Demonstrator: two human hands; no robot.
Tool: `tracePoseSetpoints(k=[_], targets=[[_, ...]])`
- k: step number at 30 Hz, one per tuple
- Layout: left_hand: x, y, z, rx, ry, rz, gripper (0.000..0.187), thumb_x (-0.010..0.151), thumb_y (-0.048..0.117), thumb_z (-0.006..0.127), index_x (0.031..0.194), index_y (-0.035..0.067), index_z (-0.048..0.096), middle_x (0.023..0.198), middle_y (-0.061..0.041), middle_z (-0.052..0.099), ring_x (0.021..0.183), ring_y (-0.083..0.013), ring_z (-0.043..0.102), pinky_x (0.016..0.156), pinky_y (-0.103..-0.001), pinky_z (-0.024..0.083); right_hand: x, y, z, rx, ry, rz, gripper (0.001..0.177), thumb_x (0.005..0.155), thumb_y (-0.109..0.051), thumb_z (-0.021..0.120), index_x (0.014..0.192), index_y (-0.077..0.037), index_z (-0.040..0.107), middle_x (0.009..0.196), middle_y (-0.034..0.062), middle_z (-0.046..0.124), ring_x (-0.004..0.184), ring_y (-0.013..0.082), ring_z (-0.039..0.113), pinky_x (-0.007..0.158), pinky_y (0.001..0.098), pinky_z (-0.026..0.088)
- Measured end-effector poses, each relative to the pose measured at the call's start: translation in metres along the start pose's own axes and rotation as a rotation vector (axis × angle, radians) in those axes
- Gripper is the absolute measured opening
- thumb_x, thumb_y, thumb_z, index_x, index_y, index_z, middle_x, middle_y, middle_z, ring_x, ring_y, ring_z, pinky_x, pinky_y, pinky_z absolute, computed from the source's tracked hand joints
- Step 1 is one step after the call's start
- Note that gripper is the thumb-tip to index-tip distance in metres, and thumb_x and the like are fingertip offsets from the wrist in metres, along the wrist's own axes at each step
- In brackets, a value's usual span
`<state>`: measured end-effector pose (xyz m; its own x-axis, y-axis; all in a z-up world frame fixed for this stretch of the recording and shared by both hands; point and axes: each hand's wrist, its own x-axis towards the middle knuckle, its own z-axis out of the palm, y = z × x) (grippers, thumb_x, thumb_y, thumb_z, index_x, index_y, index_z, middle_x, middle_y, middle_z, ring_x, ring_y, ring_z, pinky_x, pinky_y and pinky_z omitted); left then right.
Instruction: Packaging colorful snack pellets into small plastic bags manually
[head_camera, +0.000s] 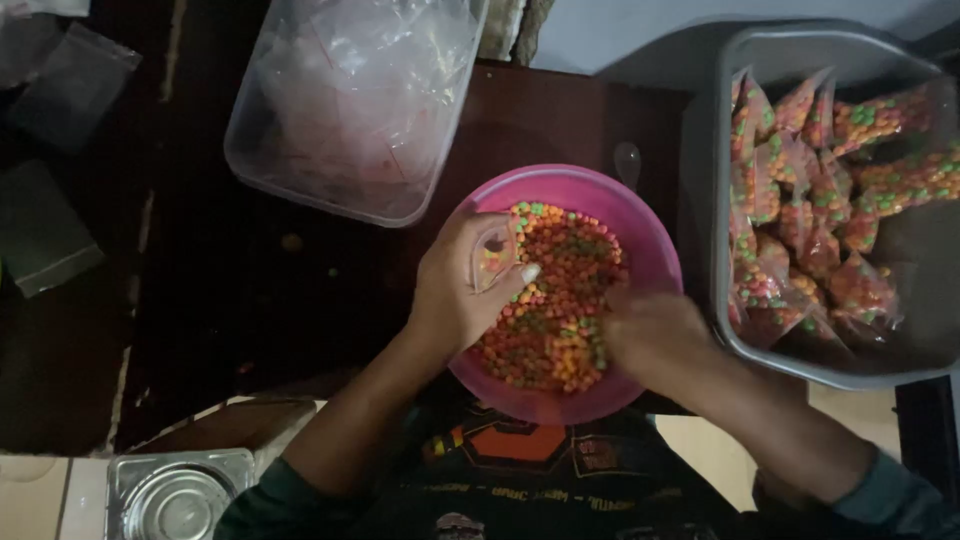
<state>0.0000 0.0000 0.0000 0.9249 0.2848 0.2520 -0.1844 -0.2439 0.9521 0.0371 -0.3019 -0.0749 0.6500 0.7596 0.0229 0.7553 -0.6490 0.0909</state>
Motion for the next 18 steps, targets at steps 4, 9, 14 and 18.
tracePoseSetpoints(k=[4,9,14,18], targets=[[-0.001,0.005,0.001,-0.035,0.007,0.013,0.051,0.078,0.022,0.089,0.121,0.009,0.064,0.107,-0.022,0.065,0.103,-0.0444,0.068,0.088,-0.05,0.055,0.054,-0.03,-0.054,0.29,-0.145,-0.033,0.025,0.095,-0.028,0.062,0.077,-0.016,0.075,0.071,0.0036,0.069,0.067,0.0345,0.068,0.058,0.0423,0.051],[0.0,0.0,0.003,0.029,0.014,0.045,0.053,0.075,0.024,0.092,0.119,0.01,0.066,0.106,-0.019,0.066,0.104,-0.0413,0.069,0.088,-0.049,0.056,0.071,-0.008,-0.073,0.184,0.001,0.209,0.022,0.092,-0.051,0.067,0.101,-0.031,0.07,0.086,-0.0018,0.07,0.086,0.0246,0.074,0.068,0.0419,0.056],[0.003,0.0,-0.001,0.013,0.003,0.065,0.049,0.078,0.025,0.091,0.118,0.01,0.067,0.101,-0.017,0.067,0.099,-0.0391,0.07,0.088,-0.046,0.056,0.039,-0.001,-0.075,0.063,-0.116,0.102,0.026,0.086,-0.058,0.064,0.098,-0.035,0.066,0.077,-0.0037,0.07,0.079,0.0256,0.075,0.069,0.0394,0.057],[0.0,-0.008,0.006,-0.032,0.025,0.074,0.047,0.078,0.026,0.09,0.118,0.011,0.068,0.103,-0.015,0.068,0.1,-0.037,0.07,0.088,-0.046,0.055,0.038,-0.027,-0.064,0.219,-0.152,-0.036,0.02,0.09,-0.048,0.065,0.094,-0.029,0.068,0.078,-0.0002,0.07,0.079,0.0315,0.073,0.067,0.0422,0.056]])
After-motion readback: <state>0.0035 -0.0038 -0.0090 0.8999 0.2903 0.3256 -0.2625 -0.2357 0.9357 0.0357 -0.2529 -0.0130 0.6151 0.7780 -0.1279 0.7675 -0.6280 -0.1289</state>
